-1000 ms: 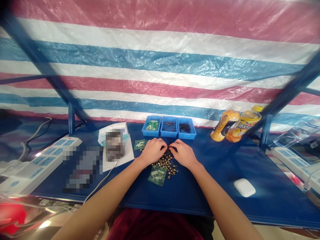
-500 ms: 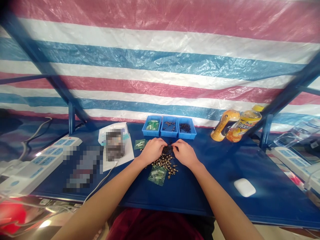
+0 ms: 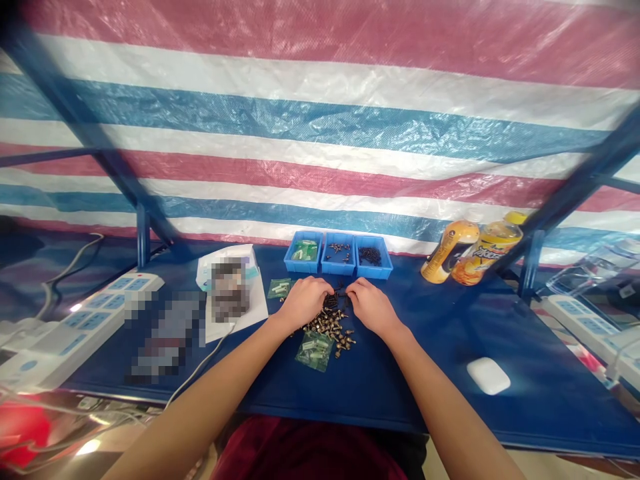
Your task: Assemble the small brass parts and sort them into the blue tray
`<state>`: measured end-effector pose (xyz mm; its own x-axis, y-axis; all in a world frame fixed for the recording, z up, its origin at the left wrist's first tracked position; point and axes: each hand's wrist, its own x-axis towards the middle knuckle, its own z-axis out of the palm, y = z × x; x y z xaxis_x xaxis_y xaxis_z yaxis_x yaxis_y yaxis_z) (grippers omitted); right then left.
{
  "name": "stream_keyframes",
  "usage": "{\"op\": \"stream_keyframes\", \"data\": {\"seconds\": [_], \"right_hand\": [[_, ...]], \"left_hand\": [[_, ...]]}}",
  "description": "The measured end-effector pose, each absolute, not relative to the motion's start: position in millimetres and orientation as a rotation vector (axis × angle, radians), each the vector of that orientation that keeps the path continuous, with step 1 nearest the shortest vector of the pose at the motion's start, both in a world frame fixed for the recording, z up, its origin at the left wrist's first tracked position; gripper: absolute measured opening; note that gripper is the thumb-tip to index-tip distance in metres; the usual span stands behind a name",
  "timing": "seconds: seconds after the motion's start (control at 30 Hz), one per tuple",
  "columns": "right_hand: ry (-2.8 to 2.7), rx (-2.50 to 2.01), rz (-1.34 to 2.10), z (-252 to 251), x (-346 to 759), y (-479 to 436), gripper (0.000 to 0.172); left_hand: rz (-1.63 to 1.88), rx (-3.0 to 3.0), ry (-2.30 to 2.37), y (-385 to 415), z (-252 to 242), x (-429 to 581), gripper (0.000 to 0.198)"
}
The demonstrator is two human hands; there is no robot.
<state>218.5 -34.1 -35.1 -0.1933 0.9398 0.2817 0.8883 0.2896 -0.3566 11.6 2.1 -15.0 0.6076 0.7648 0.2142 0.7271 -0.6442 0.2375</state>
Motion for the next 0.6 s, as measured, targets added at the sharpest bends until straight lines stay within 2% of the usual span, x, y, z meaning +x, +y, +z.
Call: {"op": "stream_keyframes", "data": {"seconds": [0.2, 0.4, 0.6], "right_hand": [[-1.932, -1.594, 0.251, -33.9, 217.1, -31.0, 0.022], [-1.787, -1.544, 0.293, -37.0, 218.2, -26.9, 0.032], [-1.785, -1.542, 0.326, -31.2, 213.6, -31.2, 0.025]], "left_hand": [[0.487, 2.684, 1.257, 1.2, -13.8, 12.6, 0.035], [0.514, 2.665, 1.273, 0.6, -12.9, 13.7, 0.032], [0.549, 2.684, 1.251, -0.3, -9.2, 12.5, 0.033]]}}
